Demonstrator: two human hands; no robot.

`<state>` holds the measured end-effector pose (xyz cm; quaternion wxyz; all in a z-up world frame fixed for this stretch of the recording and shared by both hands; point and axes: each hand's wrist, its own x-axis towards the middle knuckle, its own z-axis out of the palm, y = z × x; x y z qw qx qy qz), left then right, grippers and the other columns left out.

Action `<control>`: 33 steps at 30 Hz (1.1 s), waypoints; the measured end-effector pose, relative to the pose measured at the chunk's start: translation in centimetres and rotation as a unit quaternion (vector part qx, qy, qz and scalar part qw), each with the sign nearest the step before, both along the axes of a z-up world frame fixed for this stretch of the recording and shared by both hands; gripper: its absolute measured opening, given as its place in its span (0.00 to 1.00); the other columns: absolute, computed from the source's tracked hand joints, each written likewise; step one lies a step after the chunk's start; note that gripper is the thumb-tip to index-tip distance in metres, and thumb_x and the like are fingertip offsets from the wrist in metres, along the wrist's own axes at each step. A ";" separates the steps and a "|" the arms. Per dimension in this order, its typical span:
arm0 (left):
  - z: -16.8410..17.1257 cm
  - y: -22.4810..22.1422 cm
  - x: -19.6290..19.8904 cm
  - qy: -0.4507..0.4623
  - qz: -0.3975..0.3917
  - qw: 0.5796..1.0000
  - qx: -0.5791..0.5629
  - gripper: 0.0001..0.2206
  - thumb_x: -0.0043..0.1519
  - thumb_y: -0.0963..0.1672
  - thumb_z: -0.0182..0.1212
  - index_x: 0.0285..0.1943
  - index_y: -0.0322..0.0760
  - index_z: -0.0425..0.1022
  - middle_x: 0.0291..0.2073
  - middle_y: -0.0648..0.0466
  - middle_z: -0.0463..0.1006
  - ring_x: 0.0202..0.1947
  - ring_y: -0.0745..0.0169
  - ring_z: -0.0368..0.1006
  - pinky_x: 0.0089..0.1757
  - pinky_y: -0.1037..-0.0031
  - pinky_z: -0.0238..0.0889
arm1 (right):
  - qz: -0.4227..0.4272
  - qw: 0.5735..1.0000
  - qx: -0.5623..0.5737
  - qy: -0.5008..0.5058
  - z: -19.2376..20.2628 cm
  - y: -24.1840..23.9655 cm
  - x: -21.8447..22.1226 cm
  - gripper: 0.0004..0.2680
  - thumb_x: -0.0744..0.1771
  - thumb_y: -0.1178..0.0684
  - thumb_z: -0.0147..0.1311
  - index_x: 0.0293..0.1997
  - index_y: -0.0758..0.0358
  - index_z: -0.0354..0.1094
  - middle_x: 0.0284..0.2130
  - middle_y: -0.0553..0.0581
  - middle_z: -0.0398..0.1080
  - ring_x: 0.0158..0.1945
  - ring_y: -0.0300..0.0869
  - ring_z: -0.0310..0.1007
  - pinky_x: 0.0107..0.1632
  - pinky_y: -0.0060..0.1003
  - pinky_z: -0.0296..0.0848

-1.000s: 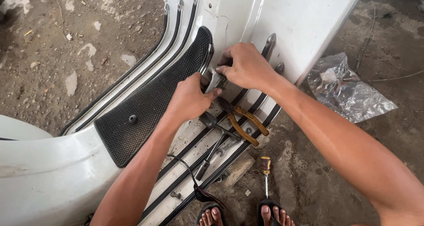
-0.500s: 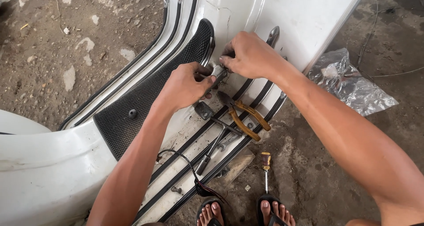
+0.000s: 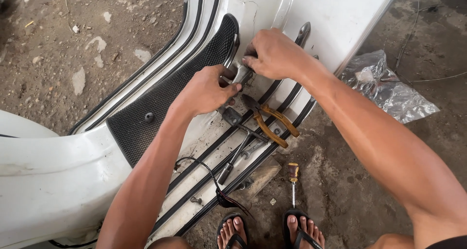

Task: Tensioning and adjusting the pedal cable on a motorcycle using pliers and a screwdriver.

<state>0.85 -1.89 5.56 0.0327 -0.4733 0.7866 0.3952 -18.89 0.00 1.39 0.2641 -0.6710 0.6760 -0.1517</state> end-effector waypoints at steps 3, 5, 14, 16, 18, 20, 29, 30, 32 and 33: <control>-0.1 0.2 0.1 0.002 0.014 1.000 0.010 0.13 0.64 0.47 0.58 0.55 0.40 0.74 0.37 0.55 0.82 0.33 0.63 0.72 0.36 0.72 0.63 | 0.016 1.000 -0.007 0.002 0.1 0.1 0.1 0.19 0.74 0.52 0.55 0.20 0.59 0.57 0.10 0.47 0.49 0.14 0.36 0.45 0.21 0.33 0.45; -0.2 0.4 0.1 0.011 0.013 1.000 0.025 0.16 0.65 0.47 0.57 0.60 0.36 0.72 0.41 0.53 0.82 0.35 0.62 0.75 0.38 0.70 0.68 | 0.006 1.000 0.022 -0.009 0.3 0.2 0.2 0.17 0.74 0.53 0.54 0.23 0.62 0.64 0.11 0.48 0.53 0.14 0.35 0.50 0.19 0.31 0.47; -0.1 0.5 0.5 0.017 0.043 0.998 0.032 0.15 0.65 0.46 0.59 0.59 0.38 0.74 0.36 0.54 0.81 0.32 0.64 0.71 0.35 0.73 0.61 | 0.044 0.999 0.004 0.006 0.4 -0.2 0.1 0.08 0.71 0.56 0.55 0.34 0.63 0.76 0.11 0.49 0.55 0.15 0.39 0.53 0.22 0.37 0.58; -0.3 0.3 0.5 0.011 0.036 0.999 0.020 0.14 0.65 0.47 0.59 0.57 0.39 0.74 0.36 0.54 0.81 0.33 0.64 0.71 0.35 0.72 0.61 | 0.048 0.999 -0.002 0.012 -0.1 -0.3 -0.2 0.11 0.72 0.54 0.55 0.28 0.62 0.70 0.11 0.49 0.52 0.15 0.39 0.51 0.23 0.38 0.56; -0.8 -0.1 0.7 0.005 0.028 1.000 0.008 0.14 0.65 0.47 0.59 0.56 0.40 0.75 0.35 0.54 0.82 0.33 0.63 0.72 0.35 0.71 0.61 | 0.052 0.998 -0.009 0.017 -0.4 -0.4 -0.2 0.16 0.72 0.53 0.55 0.23 0.62 0.63 0.10 0.48 0.49 0.15 0.39 0.48 0.23 0.38 0.54; -1.8 -0.6 0.8 0.003 -0.014 0.999 -0.043 0.18 0.63 0.49 0.58 0.59 0.37 0.75 0.41 0.51 0.83 0.39 0.56 0.76 0.39 0.68 0.64 | 0.059 0.997 -0.013 0.053 -0.6 -0.6 -0.2 0.18 0.73 0.51 0.54 0.22 0.60 0.59 0.11 0.48 0.49 0.15 0.39 0.48 0.22 0.37 0.53; -0.5 0.4 1.0 0.010 0.008 1.000 -0.010 0.12 0.66 0.48 0.58 0.51 0.38 0.77 0.33 0.54 0.80 0.31 0.62 0.69 0.34 0.70 0.60 | 0.011 1.000 -0.017 -0.006 0.3 0.2 0.8 0.11 0.71 0.52 0.58 0.30 0.66 0.68 0.16 0.54 0.64 0.18 0.40 0.58 0.25 0.39 0.58; -0.8 0.1 1.0 0.010 0.008 1.000 -0.010 0.12 0.66 0.48 0.58 0.51 0.38 0.77 0.33 0.54 0.80 0.31 0.62 0.69 0.34 0.70 0.60 | 0.012 1.000 -0.017 -0.006 0.3 0.2 0.8 0.11 0.71 0.52 0.58 0.30 0.66 0.68 0.16 0.54 0.64 0.18 0.40 0.58 0.25 0.39 0.58; -1.2 -0.3 1.2 0.019 0.003 1.000 -0.012 0.15 0.64 0.49 0.61 0.54 0.39 0.80 0.36 0.56 0.82 0.36 0.63 0.72 0.40 0.71 0.62 | 0.021 1.000 -0.018 -0.008 0.3 0.1 0.7 0.08 0.70 0.52 0.57 0.35 0.65 0.73 0.19 0.55 0.69 0.20 0.42 0.62 0.28 0.40 0.61; -1.3 -0.3 1.2 0.018 0.004 1.000 -0.011 0.15 0.64 0.49 0.61 0.54 0.39 0.80 0.36 0.56 0.82 0.36 0.63 0.72 0.40 0.71 0.62 | 0.021 1.000 -0.017 -0.008 0.7 0.4 0.9 0.08 0.70 0.52 0.57 0.35 0.65 0.73 0.19 0.55 0.69 0.20 0.42 0.62 0.28 0.40 0.61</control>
